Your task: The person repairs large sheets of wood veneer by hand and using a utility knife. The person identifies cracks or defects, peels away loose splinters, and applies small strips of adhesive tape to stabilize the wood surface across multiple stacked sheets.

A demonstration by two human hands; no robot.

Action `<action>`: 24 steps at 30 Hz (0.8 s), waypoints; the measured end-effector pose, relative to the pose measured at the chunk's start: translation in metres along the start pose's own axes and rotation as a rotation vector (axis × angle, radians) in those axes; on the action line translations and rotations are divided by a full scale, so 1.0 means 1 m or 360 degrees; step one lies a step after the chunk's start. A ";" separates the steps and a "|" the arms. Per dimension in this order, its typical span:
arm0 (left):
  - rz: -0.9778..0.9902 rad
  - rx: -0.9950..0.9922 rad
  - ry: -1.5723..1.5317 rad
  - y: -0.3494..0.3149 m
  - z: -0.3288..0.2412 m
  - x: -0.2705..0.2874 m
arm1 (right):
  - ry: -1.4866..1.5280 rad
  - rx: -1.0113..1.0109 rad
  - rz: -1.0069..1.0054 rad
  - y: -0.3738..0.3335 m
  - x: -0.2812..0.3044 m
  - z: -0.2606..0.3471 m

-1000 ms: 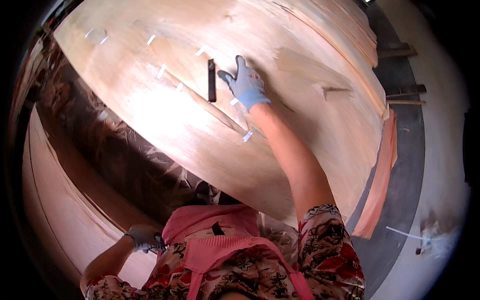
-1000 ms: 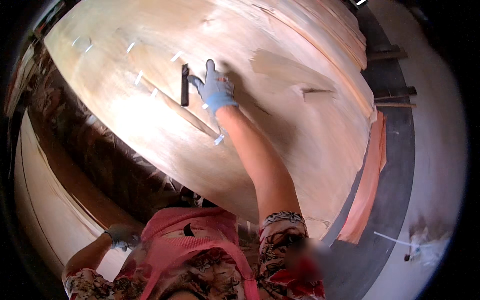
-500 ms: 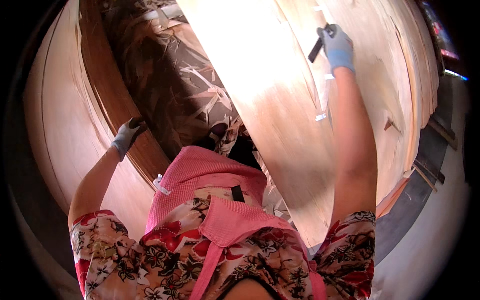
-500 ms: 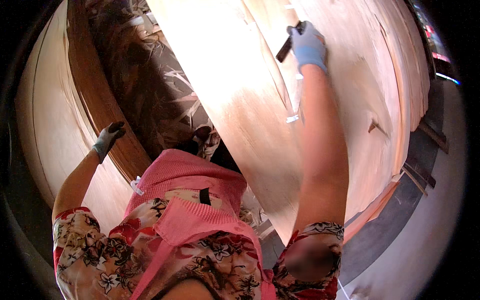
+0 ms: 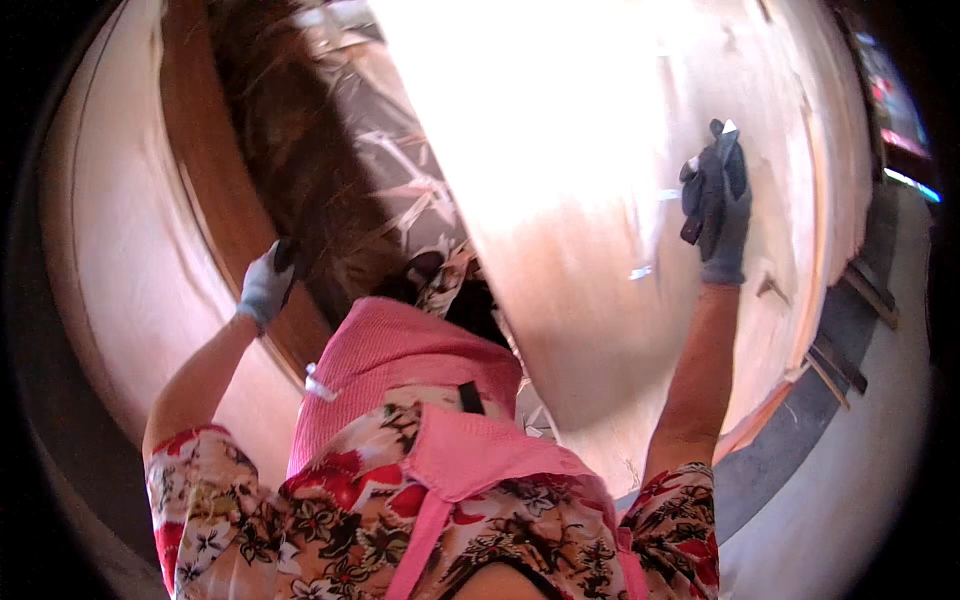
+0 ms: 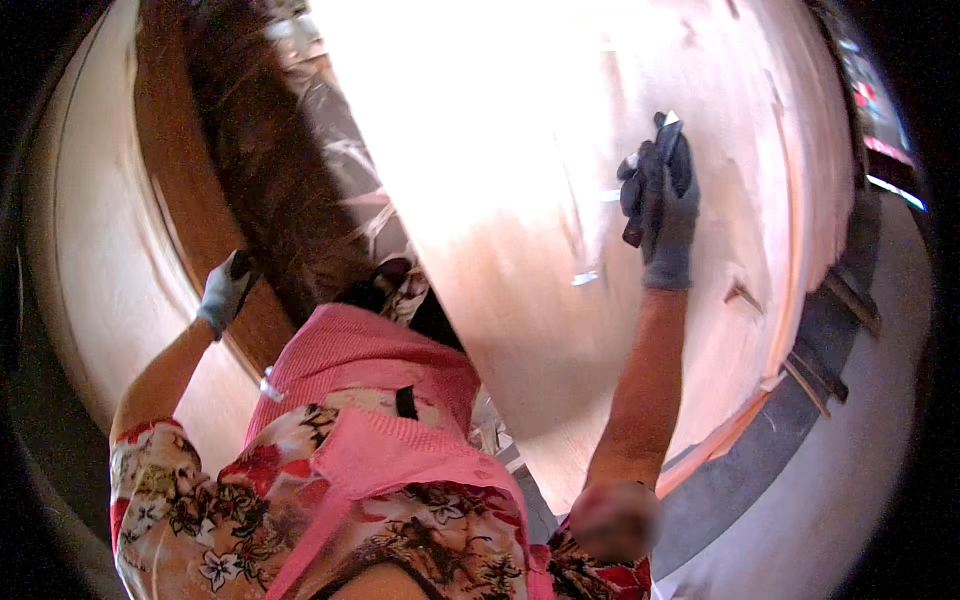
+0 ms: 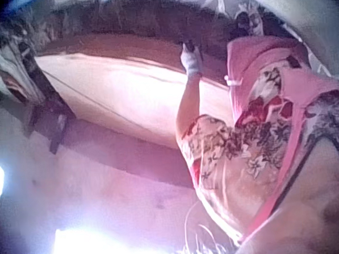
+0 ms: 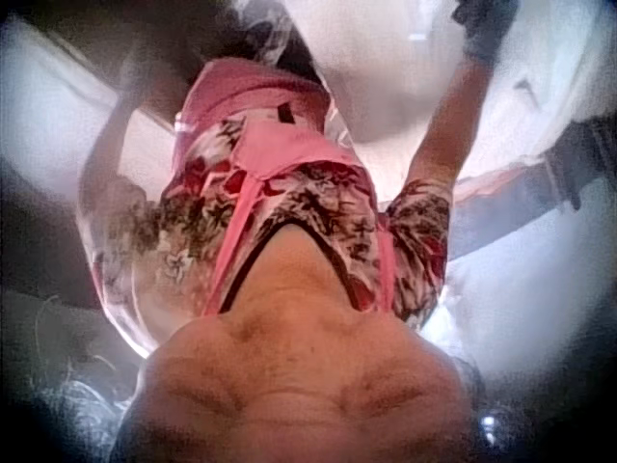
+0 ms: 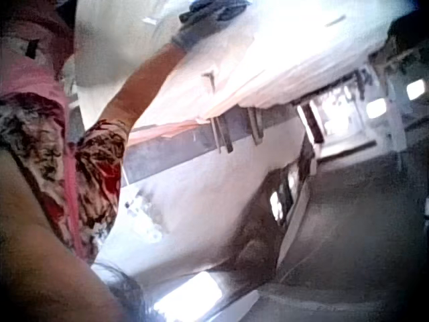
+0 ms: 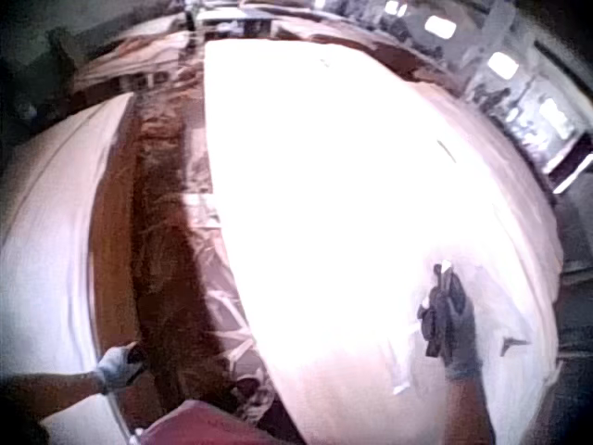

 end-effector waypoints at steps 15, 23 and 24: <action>0.0000 -0.2261 0.0103 0.020 -0.510 -0.124 | -0.1155 -0.0204 -0.1080 -0.103 0.268 -0.151; -0.0019 -0.2167 0.0627 0.014 -0.584 -0.215 | -0.1927 -0.0328 -0.1483 -0.096 0.418 -0.142; -0.0063 -0.2197 0.0700 0.014 -0.584 -0.218 | -0.2019 -0.0366 -0.1460 -0.085 0.427 -0.142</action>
Point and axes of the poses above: each hand's wrist, its own y-axis towards the middle knuckle, its own x-axis out of the back of the hand, z = x × y, the point moved 10 cm from there along y, towards the middle knuckle, and after that the axes turned 12 degrees about -x, right-handed, at the moved point
